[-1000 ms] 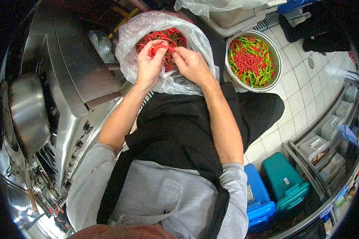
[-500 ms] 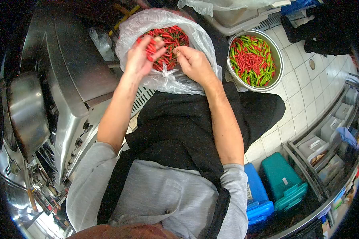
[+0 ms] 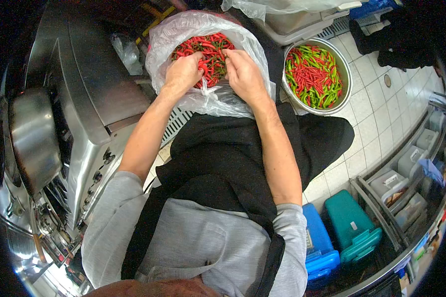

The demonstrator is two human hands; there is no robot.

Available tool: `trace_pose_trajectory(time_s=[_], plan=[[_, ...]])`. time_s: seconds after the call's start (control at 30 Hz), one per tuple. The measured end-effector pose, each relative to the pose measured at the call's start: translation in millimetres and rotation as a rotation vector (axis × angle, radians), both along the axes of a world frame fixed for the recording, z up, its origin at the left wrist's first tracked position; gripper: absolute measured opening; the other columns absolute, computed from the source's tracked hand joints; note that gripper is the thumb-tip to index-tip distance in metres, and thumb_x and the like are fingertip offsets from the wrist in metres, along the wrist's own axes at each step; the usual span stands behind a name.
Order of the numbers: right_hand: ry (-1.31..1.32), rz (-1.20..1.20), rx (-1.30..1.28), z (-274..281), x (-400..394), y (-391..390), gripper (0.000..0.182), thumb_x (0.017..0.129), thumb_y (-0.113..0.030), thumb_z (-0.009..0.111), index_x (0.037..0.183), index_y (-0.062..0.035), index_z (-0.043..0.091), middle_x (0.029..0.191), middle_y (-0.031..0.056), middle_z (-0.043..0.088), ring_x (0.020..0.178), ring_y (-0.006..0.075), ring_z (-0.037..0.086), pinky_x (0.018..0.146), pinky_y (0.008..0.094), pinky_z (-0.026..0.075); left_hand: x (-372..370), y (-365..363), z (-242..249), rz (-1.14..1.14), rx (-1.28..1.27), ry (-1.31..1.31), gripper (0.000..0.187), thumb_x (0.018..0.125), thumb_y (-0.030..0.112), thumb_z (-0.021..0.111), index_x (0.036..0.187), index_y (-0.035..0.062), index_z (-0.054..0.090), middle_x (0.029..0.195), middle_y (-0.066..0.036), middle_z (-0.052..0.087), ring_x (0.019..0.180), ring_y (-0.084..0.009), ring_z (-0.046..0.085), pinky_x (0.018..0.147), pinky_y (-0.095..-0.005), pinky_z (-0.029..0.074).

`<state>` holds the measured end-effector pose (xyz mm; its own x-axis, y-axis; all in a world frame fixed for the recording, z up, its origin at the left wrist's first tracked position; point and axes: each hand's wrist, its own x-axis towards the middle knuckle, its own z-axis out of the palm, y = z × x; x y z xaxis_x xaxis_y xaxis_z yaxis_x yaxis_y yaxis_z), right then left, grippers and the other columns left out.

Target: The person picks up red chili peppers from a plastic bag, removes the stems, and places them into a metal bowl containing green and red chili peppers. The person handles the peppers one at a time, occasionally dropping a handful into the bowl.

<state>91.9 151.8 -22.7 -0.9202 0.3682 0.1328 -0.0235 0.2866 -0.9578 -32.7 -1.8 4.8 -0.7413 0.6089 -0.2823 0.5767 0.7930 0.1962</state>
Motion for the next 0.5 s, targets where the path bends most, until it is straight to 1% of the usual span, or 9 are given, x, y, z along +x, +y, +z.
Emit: trace_pose_trajectory(time_s=[0.03,0.1,0.13,0.2,0.27,0.3,0.37,0.43,0.5], plan=[[0.021,-0.008,-0.002,-1.5,-0.5,-0.4,0.025,0.097,-0.004,0.057,0.120,0.0028,0.063,0.109,0.0161,0.063,0.069,0.0203,0.066,0.065,0.0332,0.054,-0.7,-1.9,-1.4,-0.001,-0.001,0.000,0.028,0.084,0.019,0.068,0.112,0.0144,0.067,0.097,-0.014,0.074,0.092,-0.0367,0.071,0.082,-0.0495,0.055],[0.041,-0.018,-0.007,-1.6,-0.5,-1.1,0.024,0.097,-0.004,0.058,0.118,0.0020,0.065,0.109,0.0149,0.063,0.067,0.0189,0.066,0.063,0.0323,0.054,-0.3,-5.1,-2.5,0.002,0.161,0.034,0.028,0.085,0.017,0.067,0.112,0.0153,0.068,0.097,-0.013,0.073,0.092,-0.0358,0.071,0.080,-0.0493,0.055],[0.044,-0.022,0.000,0.1,-1.2,-1.2,0.023,0.096,-0.005,0.060,0.117,0.0014,0.066,0.111,0.0150,0.063,0.071,0.0211,0.067,0.066,0.0333,0.054,1.1,-5.0,-1.2,0.000,0.159,0.033,0.028,0.085,0.017,0.067,0.112,0.0153,0.068,0.097,-0.013,0.073,0.092,-0.0358,0.071,0.080,-0.0493,0.055],[0.045,-0.022,0.003,-1.7,-2.4,-2.1,0.022,0.095,-0.006,0.062,0.115,0.0008,0.067,0.113,0.0151,0.064,0.075,0.0233,0.068,0.069,0.0343,0.055,7.6,-6.7,3.5,0.005,0.354,0.101,0.025,0.086,0.019,0.068,0.111,0.0159,0.068,0.097,-0.012,0.073,0.090,-0.0338,0.071,0.077,-0.0469,0.056],[0.136,-0.049,0.184,-9.6,-5.6,-0.4,0.025,0.093,-0.009,0.065,0.116,0.0000,0.067,0.113,0.0155,0.066,0.086,0.0278,0.070,0.077,0.0365,0.055,13.0,-7.8,3.8,-0.009,0.396,0.138,0.024,0.086,0.021,0.069,0.110,0.0162,0.068,0.096,-0.011,0.073,0.089,-0.0329,0.071,0.075,-0.0455,0.056],[0.136,-0.051,0.186,-11.3,-5.7,1.0,0.025,0.093,-0.009,0.065,0.116,0.0000,0.067,0.113,0.0155,0.066,0.086,0.0278,0.070,0.077,0.0365,0.055,15.4,-7.1,3.9,-0.025,0.439,0.173,0.023,0.087,0.022,0.070,0.109,0.0164,0.068,0.095,-0.010,0.073,0.088,-0.0321,0.071,0.073,-0.0442,0.056],[0.068,-0.038,0.075,-14.8,-4.9,3.1,0.028,0.091,-0.014,0.070,0.116,-0.0009,0.067,0.110,0.0161,0.068,0.095,0.0302,0.069,0.082,0.0375,0.055,20.6,-5.5,5.3,-0.042,0.478,0.179,0.023,0.087,0.024,0.070,0.109,0.0164,0.069,0.094,-0.009,0.073,0.086,-0.0316,0.071,0.072,-0.0436,0.056],[0.036,-0.045,0.045,-17.1,-4.9,2.3,0.029,0.091,-0.017,0.071,0.115,-0.0015,0.067,0.108,0.0158,0.069,0.094,0.0301,0.069,0.080,0.0370,0.055,21.2,-5.9,2.7,-0.054,0.516,0.184,0.023,0.087,0.025,0.071,0.109,0.0164,0.069,0.093,-0.009,0.073,0.085,-0.0312,0.071,0.071,-0.0430,0.056],[0.004,-0.051,0.017,-13.6,-3.8,1.9,0.030,0.091,-0.019,0.072,0.115,-0.0020,0.067,0.106,0.0155,0.070,0.092,0.0299,0.070,0.079,0.0365,0.055,19.5,-6.4,-2.1,0.004,0.612,0.222,0.022,0.088,0.024,0.071,0.108,0.0156,0.069,0.093,-0.008,0.073,0.083,-0.0308,0.071,0.069,-0.0433,0.056]])
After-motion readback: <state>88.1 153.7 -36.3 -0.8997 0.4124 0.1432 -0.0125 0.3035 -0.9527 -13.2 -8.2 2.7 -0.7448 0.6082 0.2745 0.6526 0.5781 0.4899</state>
